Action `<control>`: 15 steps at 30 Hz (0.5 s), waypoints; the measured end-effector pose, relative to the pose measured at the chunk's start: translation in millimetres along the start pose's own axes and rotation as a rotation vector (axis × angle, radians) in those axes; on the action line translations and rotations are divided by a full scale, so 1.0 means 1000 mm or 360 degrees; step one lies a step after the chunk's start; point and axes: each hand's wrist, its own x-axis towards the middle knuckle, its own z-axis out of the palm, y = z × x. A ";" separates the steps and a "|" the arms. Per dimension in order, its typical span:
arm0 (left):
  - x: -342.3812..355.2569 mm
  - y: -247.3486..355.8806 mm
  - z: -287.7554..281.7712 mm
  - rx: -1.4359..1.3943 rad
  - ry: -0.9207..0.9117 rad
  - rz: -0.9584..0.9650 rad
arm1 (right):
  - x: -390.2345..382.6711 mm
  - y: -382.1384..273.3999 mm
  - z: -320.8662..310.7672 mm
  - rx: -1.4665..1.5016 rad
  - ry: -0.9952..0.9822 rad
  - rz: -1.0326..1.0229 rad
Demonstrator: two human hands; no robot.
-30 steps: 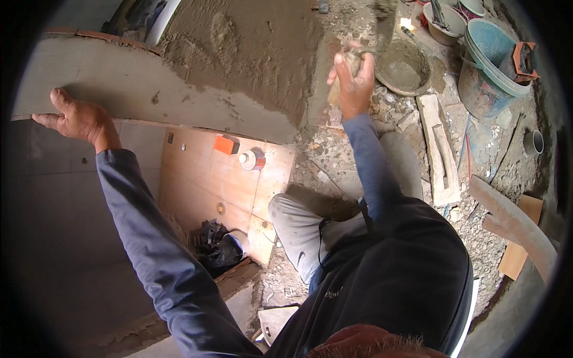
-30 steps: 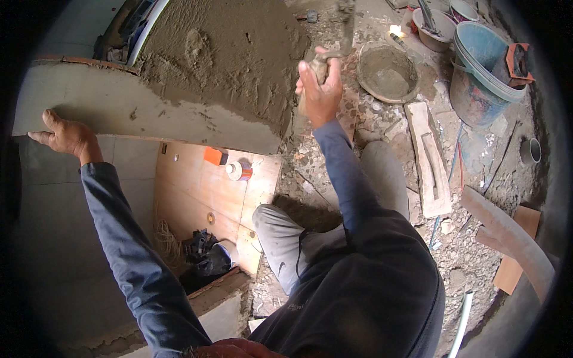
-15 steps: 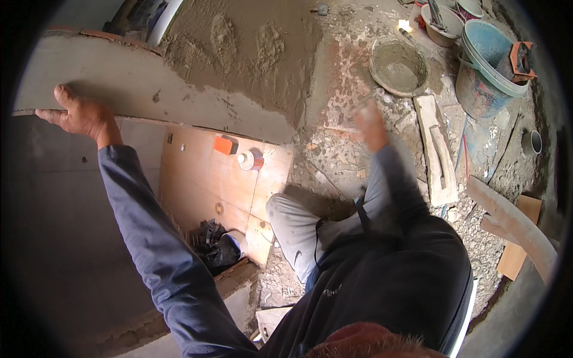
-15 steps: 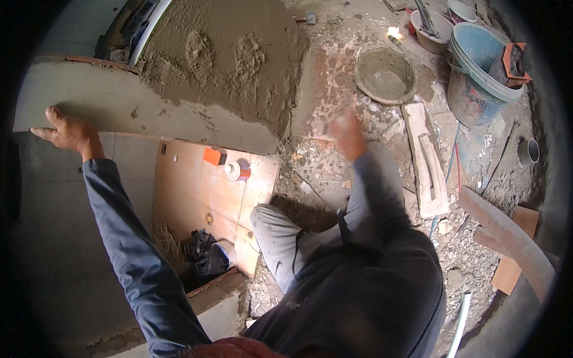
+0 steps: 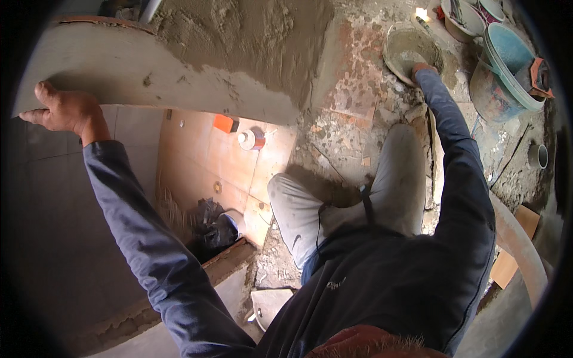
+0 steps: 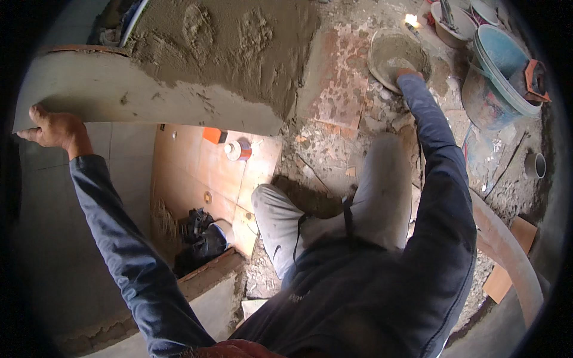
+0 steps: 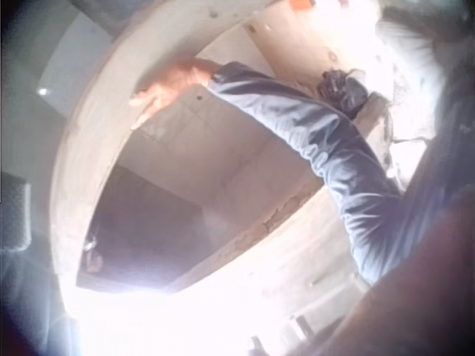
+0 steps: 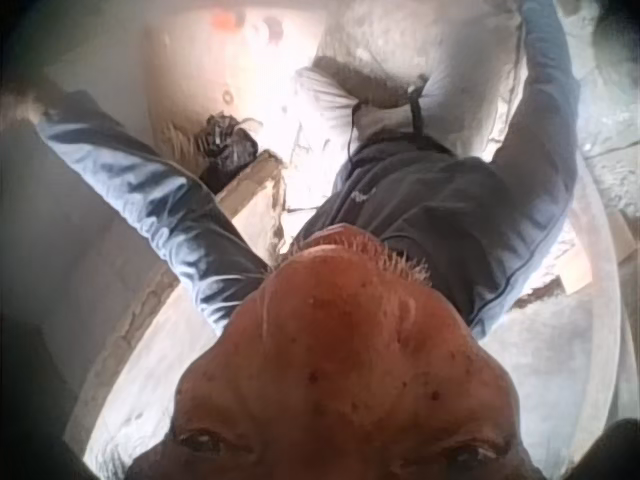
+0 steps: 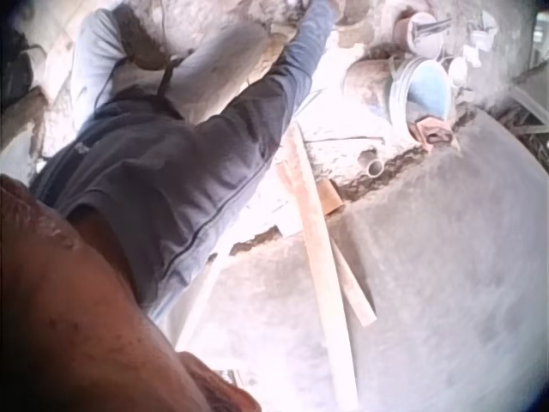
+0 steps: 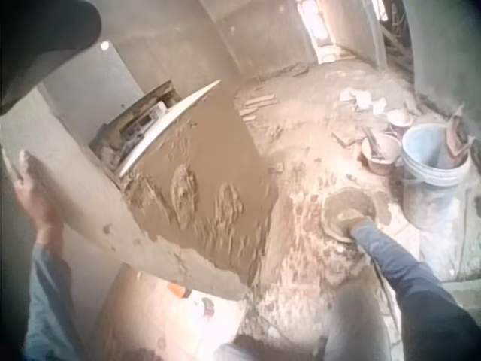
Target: The person applies mortar to a wall surface. They scoop mortar from a bucket with a trowel, spread it onto the wall, and use a wooden board to level and smooth the material.
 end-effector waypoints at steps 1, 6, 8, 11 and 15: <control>-0.002 0.000 -0.001 -0.0022 -0.0021 -0.0054 | -0.011 0.002 -0.001 0.0032 -0.0089 0.0024; 0.013 -0.028 -0.019 0.0024 -0.0108 -0.0098 | -0.027 0.090 0.035 0.1657 -0.0322 -0.0015; 0.020 -0.031 -0.026 0.0133 -0.0102 -0.0097 | -0.046 0.078 0.035 0.1773 -0.0221 -0.0077; 0.015 -0.025 -0.020 0.0069 -0.0079 -0.0099 | -0.070 0.054 0.032 0.2024 -0.0170 -0.0146; 0.012 -0.020 -0.011 -0.0056 -0.0089 -0.0089 | -0.118 -0.040 0.024 0.2715 -0.0442 -0.0414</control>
